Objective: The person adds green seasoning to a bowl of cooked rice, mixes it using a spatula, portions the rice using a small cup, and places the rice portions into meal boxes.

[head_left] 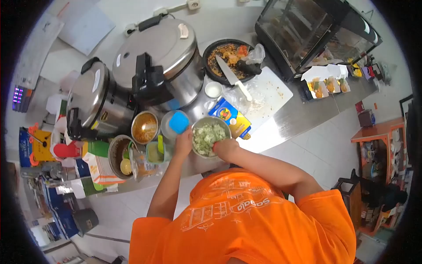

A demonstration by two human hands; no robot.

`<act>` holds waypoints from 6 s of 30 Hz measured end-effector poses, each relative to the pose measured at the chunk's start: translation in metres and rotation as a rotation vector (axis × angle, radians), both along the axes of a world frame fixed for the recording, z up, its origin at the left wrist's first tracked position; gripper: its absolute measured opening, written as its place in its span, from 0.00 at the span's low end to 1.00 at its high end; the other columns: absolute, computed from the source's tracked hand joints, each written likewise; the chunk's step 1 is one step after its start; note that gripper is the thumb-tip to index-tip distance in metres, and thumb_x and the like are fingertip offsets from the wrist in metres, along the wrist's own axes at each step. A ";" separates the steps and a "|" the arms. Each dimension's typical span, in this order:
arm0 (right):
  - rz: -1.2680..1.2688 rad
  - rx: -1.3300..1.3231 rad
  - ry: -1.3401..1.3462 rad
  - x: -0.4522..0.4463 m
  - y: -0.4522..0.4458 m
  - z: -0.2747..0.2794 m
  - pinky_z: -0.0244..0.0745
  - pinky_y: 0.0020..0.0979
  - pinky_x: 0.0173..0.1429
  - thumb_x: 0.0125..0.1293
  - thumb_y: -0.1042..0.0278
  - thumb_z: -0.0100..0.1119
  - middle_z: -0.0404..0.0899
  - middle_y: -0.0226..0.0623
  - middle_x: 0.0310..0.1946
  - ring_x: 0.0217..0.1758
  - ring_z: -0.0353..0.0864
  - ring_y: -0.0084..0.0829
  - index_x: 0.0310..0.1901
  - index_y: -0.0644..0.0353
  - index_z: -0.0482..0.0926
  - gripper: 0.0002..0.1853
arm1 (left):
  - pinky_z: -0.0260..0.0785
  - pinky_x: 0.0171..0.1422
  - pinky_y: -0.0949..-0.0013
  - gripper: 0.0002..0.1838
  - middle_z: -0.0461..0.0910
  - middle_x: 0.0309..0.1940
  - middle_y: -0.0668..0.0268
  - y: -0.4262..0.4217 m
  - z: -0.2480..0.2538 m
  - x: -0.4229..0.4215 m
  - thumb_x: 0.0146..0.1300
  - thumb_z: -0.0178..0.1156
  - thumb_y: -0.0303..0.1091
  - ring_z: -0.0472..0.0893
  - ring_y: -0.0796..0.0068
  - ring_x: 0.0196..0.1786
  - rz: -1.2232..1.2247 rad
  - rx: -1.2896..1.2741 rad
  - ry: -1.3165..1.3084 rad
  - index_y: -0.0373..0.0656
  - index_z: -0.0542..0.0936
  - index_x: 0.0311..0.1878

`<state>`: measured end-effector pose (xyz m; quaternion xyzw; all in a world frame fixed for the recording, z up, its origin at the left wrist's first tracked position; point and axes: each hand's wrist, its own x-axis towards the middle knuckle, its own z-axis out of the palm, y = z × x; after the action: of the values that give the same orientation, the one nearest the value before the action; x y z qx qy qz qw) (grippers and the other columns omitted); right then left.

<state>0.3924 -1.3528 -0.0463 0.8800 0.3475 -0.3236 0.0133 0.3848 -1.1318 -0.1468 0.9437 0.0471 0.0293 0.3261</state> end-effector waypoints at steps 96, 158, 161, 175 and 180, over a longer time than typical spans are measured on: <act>0.227 0.463 -0.125 0.045 0.020 -0.111 0.80 0.51 0.39 0.64 0.66 0.53 0.84 0.55 0.31 0.33 0.85 0.53 0.33 0.64 0.83 0.12 | 0.70 0.54 0.56 0.20 0.79 0.46 0.47 -0.050 0.027 -0.063 0.69 0.61 0.42 0.79 0.52 0.48 0.612 -0.562 -0.195 0.38 0.73 0.55; -0.182 0.237 -0.150 0.026 0.014 -0.026 0.82 0.44 0.45 0.70 0.59 0.51 0.87 0.47 0.38 0.41 0.88 0.45 0.44 0.58 0.86 0.16 | 0.72 0.56 0.51 0.17 0.71 0.55 0.65 -0.029 0.046 -0.086 0.70 0.60 0.38 0.75 0.66 0.57 0.720 -1.314 -0.077 0.53 0.66 0.57; -0.385 0.316 -0.017 0.037 0.011 -0.048 0.82 0.44 0.46 0.68 0.55 0.53 0.85 0.51 0.37 0.42 0.87 0.50 0.46 0.59 0.85 0.18 | 0.73 0.54 0.48 0.15 0.71 0.55 0.65 -0.027 0.047 -0.089 0.70 0.59 0.39 0.75 0.66 0.56 0.746 -1.451 -0.044 0.54 0.67 0.55; -0.063 0.763 -0.139 -0.020 0.008 -0.035 0.81 0.45 0.39 0.62 0.74 0.52 0.84 0.51 0.38 0.38 0.85 0.51 0.47 0.66 0.81 0.14 | 0.73 0.59 0.53 0.16 0.71 0.59 0.65 -0.056 0.045 -0.060 0.76 0.49 0.49 0.74 0.64 0.60 0.648 -1.576 -0.117 0.54 0.66 0.59; -0.258 0.638 -0.228 0.002 -0.011 0.011 0.80 0.49 0.41 0.63 0.76 0.50 0.84 0.53 0.40 0.41 0.84 0.53 0.55 0.66 0.77 0.18 | 0.71 0.63 0.49 0.15 0.73 0.60 0.67 -0.035 0.050 -0.076 0.75 0.50 0.47 0.73 0.62 0.64 0.443 -1.829 -0.129 0.55 0.67 0.58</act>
<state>0.3944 -1.3640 -0.0349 0.9068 0.3135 -0.0979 -0.2641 0.3086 -1.1672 -0.0969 0.2879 0.2122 0.0945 0.9291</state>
